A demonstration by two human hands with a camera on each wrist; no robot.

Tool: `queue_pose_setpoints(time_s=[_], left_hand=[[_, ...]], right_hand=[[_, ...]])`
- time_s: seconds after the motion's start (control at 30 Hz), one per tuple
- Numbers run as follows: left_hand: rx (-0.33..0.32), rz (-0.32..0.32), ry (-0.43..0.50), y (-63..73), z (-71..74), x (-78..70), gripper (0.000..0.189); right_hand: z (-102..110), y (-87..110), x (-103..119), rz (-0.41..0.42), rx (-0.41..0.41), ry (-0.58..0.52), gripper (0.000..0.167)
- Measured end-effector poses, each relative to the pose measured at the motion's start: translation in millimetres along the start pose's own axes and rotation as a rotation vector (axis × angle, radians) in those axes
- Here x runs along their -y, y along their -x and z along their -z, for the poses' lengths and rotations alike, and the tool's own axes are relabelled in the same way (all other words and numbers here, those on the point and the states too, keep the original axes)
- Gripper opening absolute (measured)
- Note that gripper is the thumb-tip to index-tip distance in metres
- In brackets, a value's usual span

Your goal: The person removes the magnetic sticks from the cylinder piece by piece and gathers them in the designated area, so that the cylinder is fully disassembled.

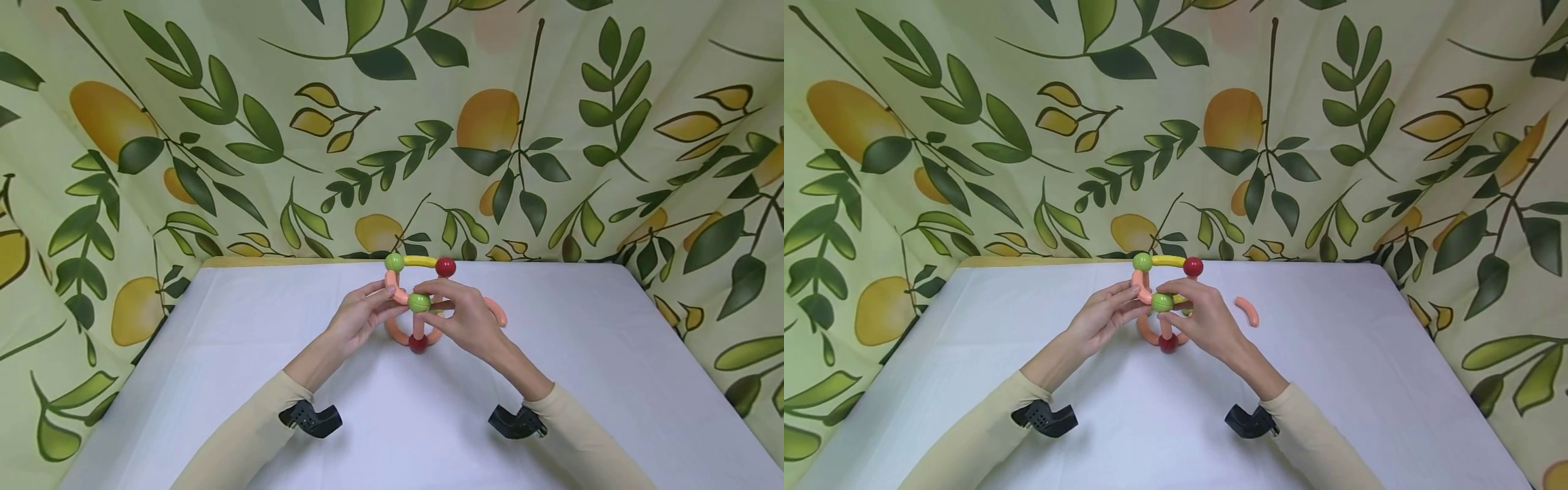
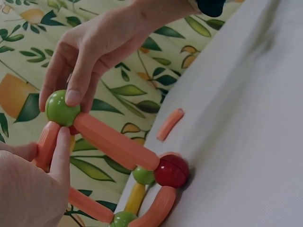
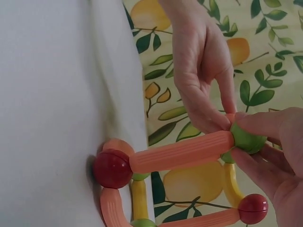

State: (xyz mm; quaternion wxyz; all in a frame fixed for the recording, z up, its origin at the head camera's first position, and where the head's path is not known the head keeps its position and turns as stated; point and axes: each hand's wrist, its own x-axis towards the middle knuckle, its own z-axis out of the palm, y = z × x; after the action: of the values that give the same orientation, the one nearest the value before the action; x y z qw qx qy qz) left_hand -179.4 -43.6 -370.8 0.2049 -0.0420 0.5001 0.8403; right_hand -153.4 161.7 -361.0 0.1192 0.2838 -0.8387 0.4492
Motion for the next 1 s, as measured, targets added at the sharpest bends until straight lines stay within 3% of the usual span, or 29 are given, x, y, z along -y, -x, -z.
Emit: queue_pose_setpoints(time_s=[0.8,1.0], left_hand=[[-0.014,-0.004,-0.010,-0.6,-1.4,-0.2,0.045],[-0.012,-0.005,-0.012,0.3,-1.7,-0.1,0.045]], right_hand=[[-9.0,7.5,-5.8,-0.285,-0.041,-0.244,0.044],[-11.4,9.0,-7.1,-0.306,-0.040,-0.292,0.045]])
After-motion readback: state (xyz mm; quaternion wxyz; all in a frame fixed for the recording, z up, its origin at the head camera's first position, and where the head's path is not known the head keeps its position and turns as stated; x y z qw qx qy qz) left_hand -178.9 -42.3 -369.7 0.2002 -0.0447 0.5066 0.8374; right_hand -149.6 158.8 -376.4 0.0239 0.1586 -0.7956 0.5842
